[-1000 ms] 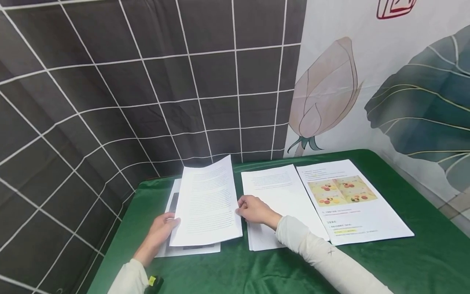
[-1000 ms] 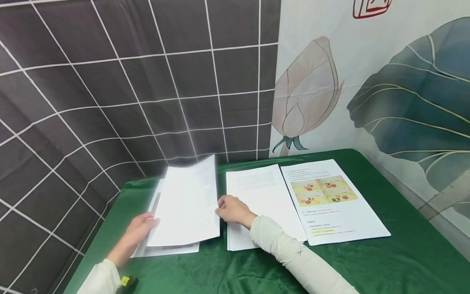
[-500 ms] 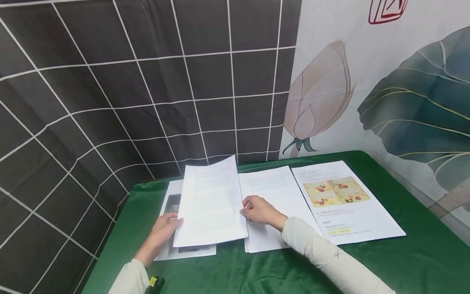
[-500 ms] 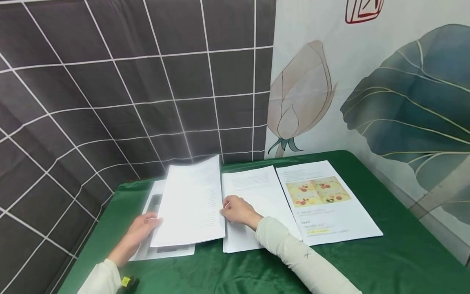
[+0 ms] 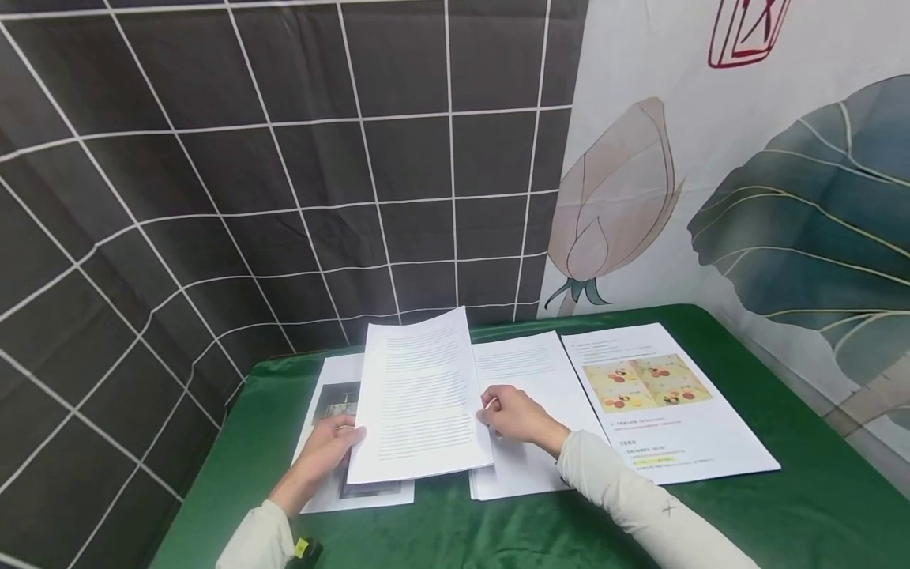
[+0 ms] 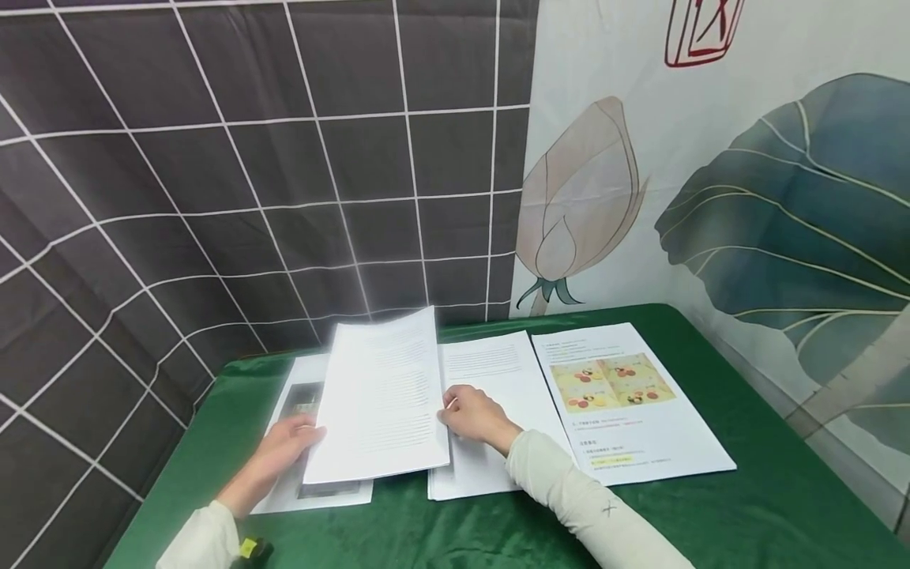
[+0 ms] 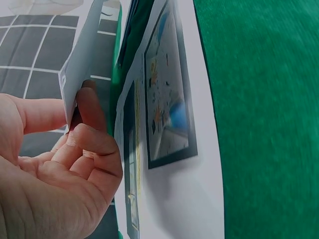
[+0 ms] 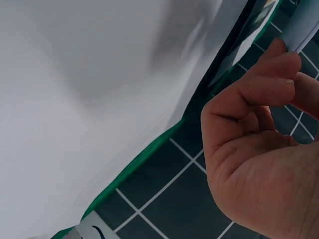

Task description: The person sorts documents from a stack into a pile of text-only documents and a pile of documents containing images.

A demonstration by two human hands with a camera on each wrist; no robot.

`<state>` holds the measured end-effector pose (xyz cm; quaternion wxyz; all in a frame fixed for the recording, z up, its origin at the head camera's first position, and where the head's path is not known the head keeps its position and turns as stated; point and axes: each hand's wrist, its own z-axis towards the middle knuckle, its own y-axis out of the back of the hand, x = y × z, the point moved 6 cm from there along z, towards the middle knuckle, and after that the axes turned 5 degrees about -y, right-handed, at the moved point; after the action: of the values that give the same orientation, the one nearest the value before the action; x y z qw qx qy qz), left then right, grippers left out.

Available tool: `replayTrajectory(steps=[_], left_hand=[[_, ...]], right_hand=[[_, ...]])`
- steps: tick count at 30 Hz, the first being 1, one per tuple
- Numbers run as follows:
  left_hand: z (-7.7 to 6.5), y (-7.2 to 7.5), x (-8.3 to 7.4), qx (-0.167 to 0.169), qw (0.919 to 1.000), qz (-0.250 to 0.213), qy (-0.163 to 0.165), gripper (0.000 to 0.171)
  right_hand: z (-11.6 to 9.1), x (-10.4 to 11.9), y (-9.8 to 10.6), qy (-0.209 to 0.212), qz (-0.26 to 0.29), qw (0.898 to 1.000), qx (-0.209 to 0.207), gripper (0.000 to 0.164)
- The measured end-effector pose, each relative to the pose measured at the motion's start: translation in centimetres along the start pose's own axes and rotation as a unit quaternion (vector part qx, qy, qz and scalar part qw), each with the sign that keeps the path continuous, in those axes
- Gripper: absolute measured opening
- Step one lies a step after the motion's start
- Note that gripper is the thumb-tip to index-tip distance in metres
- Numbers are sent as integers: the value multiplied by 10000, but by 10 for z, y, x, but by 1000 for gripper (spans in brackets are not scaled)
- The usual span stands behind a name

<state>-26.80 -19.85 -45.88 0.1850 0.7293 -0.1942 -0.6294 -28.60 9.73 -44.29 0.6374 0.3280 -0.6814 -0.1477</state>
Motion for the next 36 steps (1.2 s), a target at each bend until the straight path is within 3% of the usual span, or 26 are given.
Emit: replayTrajectory(steps=[14,25,36], left_hand=[[3,-12,-20,72,9997,88,-193,24],[5,-24,-27,209,9994,75,-253,25],[8,-34,-38,425,9975,175,-539,21]], right_hand=[[-7,-14,18,-197,79,9996,-179,10],[-10,-26,26,-267,141,9992,-257,7],[-18,-34,40,-447,92,9982,-382,10]])
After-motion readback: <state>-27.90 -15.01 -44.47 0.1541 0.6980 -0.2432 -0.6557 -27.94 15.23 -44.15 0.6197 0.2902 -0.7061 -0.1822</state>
